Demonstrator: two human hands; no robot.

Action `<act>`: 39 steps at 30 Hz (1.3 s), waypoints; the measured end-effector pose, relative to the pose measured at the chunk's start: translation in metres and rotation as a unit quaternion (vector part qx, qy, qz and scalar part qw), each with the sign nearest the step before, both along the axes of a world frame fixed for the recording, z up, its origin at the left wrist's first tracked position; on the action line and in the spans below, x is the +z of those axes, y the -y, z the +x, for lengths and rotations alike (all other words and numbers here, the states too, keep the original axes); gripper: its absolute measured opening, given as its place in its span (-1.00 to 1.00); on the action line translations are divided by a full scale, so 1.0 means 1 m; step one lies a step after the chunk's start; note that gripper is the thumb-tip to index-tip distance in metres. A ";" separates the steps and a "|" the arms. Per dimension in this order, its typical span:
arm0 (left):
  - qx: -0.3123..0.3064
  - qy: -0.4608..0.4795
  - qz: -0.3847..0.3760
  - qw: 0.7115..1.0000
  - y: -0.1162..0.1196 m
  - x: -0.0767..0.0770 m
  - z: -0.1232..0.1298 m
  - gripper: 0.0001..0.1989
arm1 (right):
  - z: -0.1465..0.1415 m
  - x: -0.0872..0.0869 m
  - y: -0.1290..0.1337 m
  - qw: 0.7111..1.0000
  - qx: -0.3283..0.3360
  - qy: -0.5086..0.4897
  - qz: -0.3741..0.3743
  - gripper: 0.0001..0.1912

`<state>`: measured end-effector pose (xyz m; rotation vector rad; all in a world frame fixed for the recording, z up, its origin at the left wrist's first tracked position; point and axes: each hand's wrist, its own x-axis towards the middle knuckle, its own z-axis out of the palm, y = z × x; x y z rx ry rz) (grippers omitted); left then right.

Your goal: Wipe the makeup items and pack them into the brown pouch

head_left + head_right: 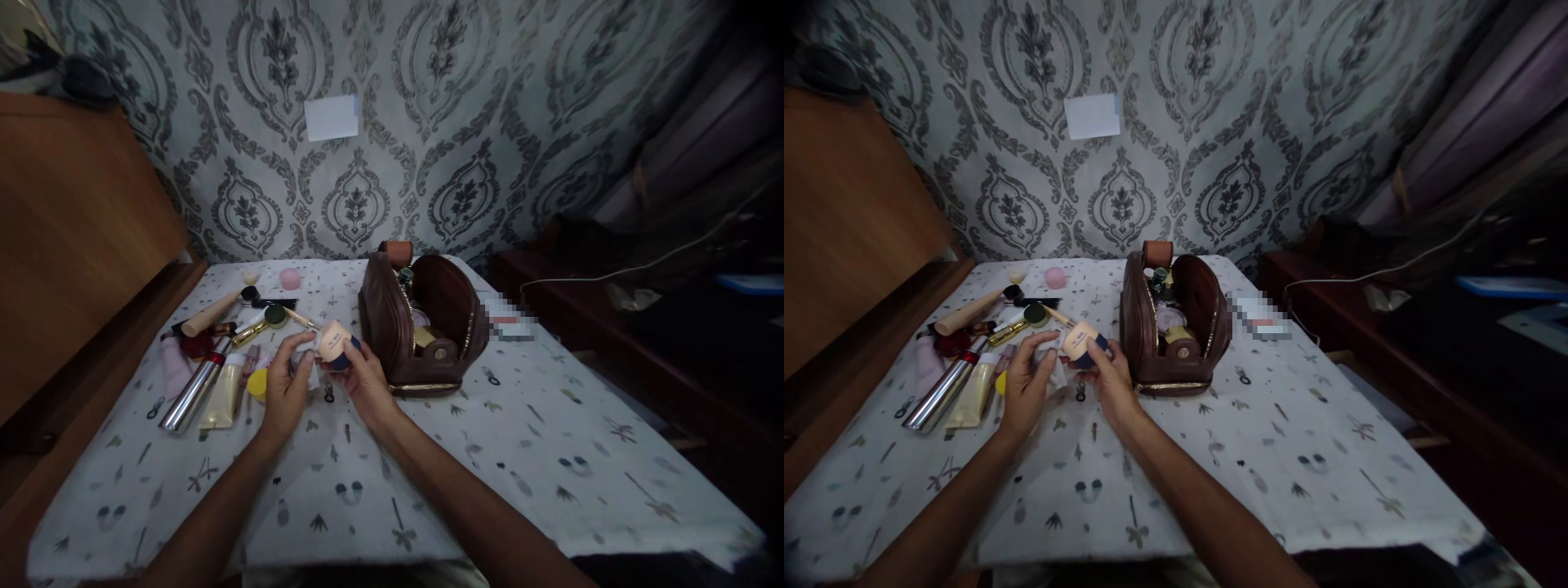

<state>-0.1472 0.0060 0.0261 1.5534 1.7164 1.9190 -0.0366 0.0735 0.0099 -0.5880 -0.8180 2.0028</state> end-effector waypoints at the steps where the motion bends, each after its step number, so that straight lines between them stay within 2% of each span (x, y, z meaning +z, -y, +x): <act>1: 0.001 0.000 -0.001 1.000 0.000 0.000 0.000 -0.78 | 0.000 -0.001 -0.001 0.999 0.030 -0.011 -0.019 -0.47; 5: 0.030 -0.030 -0.001 0.999 -0.001 -0.003 -0.001 -0.76 | 0.002 -0.003 -0.003 0.986 0.130 -0.045 -0.095 -0.52; 8: 0.037 -0.078 -0.003 0.996 0.000 -0.006 -0.001 -0.72 | 0.002 -0.003 -0.003 0.973 0.173 -0.047 -0.143 -0.53; 12: -0.001 -0.173 0.017 0.985 0.004 -0.009 0.000 -0.66 | 0.002 -0.001 -0.004 0.973 0.134 -0.067 -0.178 -0.64; 17: -0.048 -0.322 0.053 0.944 0.005 -0.009 0.001 -0.58 | 0.001 0.003 -0.003 0.967 0.092 -0.091 -0.221 -0.75; 20: -0.063 -0.342 0.066 0.935 0.004 -0.009 0.003 -0.60 | 0.001 0.005 -0.003 0.958 0.094 -0.128 -0.239 -0.82; 25: -0.057 -0.284 0.041 0.956 0.005 -0.009 0.003 -0.68 | 0.004 0.010 -0.005 0.949 0.117 -0.158 -0.245 -0.75; 31: 0.011 -0.144 -0.017 0.989 0.005 -0.005 0.000 -0.80 | 0.009 0.008 -0.007 0.953 0.162 -0.143 -0.212 -0.67; 34: -0.011 -0.053 -0.027 0.998 0.000 -0.005 -0.002 -0.84 | 0.009 0.006 -0.008 0.959 0.178 -0.131 -0.179 -0.61; 39: -0.040 0.092 -0.053 0.994 -0.006 -0.005 -0.005 -0.85 | 0.006 0.003 -0.007 0.981 0.137 -0.056 -0.123 -0.63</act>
